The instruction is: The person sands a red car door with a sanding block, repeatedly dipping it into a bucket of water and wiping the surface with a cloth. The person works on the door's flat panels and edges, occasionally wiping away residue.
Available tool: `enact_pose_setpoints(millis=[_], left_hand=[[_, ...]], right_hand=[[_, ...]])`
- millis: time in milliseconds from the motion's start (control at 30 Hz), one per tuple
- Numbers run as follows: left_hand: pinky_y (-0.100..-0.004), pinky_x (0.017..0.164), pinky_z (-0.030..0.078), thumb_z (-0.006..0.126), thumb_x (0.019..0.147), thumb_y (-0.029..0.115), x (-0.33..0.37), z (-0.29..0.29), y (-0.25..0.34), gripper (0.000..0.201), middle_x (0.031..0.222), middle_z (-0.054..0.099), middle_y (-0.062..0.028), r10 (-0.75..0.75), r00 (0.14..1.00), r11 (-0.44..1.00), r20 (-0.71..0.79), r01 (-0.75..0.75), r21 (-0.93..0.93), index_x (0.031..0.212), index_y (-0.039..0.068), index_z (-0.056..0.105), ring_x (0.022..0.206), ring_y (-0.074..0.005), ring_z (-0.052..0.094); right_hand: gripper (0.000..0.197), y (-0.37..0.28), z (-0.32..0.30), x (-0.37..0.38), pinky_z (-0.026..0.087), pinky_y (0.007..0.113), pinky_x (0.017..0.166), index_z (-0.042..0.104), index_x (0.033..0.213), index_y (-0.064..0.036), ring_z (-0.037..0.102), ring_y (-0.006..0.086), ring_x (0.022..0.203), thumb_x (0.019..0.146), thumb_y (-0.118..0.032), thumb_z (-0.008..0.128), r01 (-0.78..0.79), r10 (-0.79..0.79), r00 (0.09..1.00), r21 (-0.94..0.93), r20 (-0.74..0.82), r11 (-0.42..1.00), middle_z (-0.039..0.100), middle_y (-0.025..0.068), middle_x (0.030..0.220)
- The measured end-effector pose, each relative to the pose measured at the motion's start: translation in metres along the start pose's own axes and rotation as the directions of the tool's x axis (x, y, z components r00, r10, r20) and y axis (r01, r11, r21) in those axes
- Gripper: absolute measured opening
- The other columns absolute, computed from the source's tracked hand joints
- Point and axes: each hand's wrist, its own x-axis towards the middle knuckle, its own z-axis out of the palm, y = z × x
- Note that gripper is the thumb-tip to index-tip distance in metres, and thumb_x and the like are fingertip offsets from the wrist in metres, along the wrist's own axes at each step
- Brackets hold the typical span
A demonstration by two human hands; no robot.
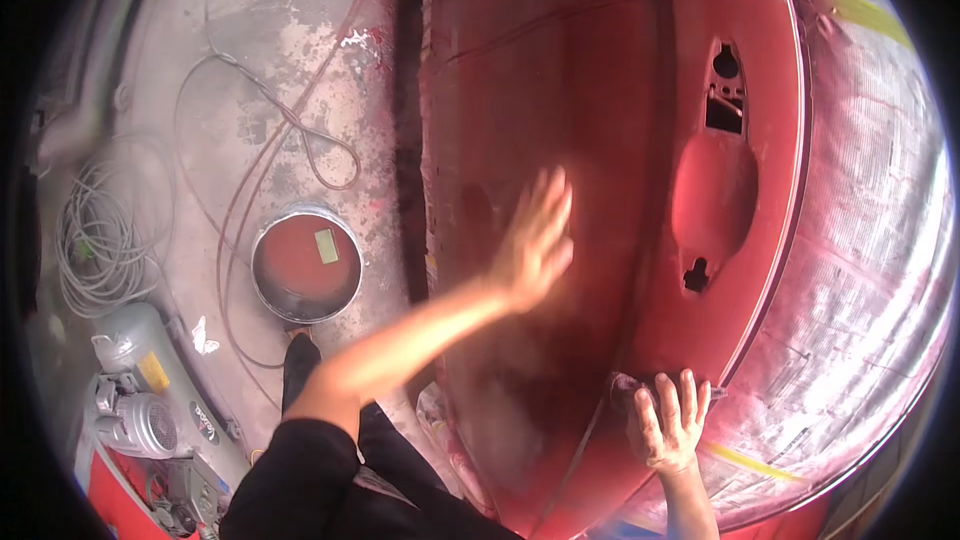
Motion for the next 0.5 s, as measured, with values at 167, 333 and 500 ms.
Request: enact_pose_setpoints(millis=[167,333,500], left_hand=[[-0.0578,0.129,0.019,0.045,0.112,0.030,0.179,-0.053,-0.057,0.063,0.173,0.020,-0.0260,0.006,0.965,0.998,-0.261,0.012,0.067,0.162,-0.006,0.028,0.159,-0.0467,0.018],[-0.0641,0.127,0.017,0.048,0.110,0.028,0.039,0.004,0.013,0.069,0.175,0.012,-0.0248,-0.030,0.998,0.999,-0.053,0.030,-0.013,0.166,-0.003,0.020,0.160,-0.0479,0.014],[-0.0628,0.127,0.017,0.048,0.110,0.030,0.045,-0.005,0.024,0.067,0.175,0.016,-0.0222,0.065,0.997,0.994,-0.036,-0.062,0.084,0.165,-0.001,0.027,0.161,-0.0444,0.016]], right_hand=[[0.055,-0.005,0.012,0.013,0.033,0.071,0.118,0.056,0.143,-0.0123,0.052,0.0522,0.139,0.089,-0.009,0.071,0.015,-0.014,1.000,0.028,-0.027,0.999,0.062,0.0225,0.139],[0.054,-0.003,0.002,-0.002,0.034,0.070,0.117,0.056,0.142,-0.0123,0.052,0.0503,0.140,0.090,-0.009,0.071,-0.037,0.036,0.999,0.010,0.003,0.999,0.062,0.0217,0.139],[0.057,-0.004,0.001,0.010,0.037,0.067,0.116,0.059,0.140,-0.0146,0.055,0.0466,0.138,0.085,-0.012,0.074,-0.014,0.015,0.999,0.017,-0.033,1.000,0.065,0.0177,0.135]])
